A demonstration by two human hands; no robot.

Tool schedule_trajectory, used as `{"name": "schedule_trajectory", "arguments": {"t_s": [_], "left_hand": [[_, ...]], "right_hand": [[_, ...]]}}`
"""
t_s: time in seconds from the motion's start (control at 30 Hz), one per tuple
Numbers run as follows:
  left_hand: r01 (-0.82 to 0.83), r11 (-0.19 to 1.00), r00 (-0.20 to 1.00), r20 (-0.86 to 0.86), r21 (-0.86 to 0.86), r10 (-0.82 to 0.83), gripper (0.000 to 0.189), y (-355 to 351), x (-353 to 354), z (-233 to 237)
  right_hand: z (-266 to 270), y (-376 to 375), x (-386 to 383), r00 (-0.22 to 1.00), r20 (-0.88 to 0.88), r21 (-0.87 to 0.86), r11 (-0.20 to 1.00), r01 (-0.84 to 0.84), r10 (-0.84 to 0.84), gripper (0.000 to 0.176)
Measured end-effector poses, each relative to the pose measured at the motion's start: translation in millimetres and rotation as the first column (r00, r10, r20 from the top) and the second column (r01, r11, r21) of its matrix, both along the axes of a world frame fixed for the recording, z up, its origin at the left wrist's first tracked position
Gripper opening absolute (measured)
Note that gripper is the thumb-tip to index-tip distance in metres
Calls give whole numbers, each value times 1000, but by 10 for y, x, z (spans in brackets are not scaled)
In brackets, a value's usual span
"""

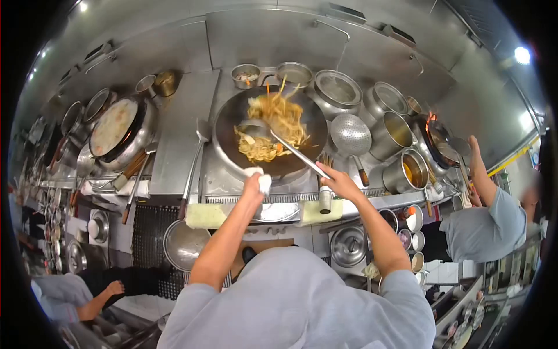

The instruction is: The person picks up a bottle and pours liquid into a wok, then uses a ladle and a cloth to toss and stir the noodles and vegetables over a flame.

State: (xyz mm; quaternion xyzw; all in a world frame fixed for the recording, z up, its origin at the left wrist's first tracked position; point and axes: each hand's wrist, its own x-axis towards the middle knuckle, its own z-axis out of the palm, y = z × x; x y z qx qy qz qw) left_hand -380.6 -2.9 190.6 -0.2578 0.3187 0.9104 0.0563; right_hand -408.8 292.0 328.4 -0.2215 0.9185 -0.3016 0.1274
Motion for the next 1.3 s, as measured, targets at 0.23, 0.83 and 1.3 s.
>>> {"name": "schedule_trajectory", "arguments": {"t_s": [0.23,0.83,1.3], "left_hand": [[-124,991,992,3,54,124,9,75,-285,162],[-28,996,997,-64,90,33,8,-105,-698,-450],[82,995,990,116,-56,-75,32,-429,1162,420]], "right_hand": [[547,38,19,963,271,177,983,-50,0,57],[-1465,-150,775,938,14,-345,879,330,-347,60],[-2037,1084,257,733,-275,48,753,656,-622,57]]}}
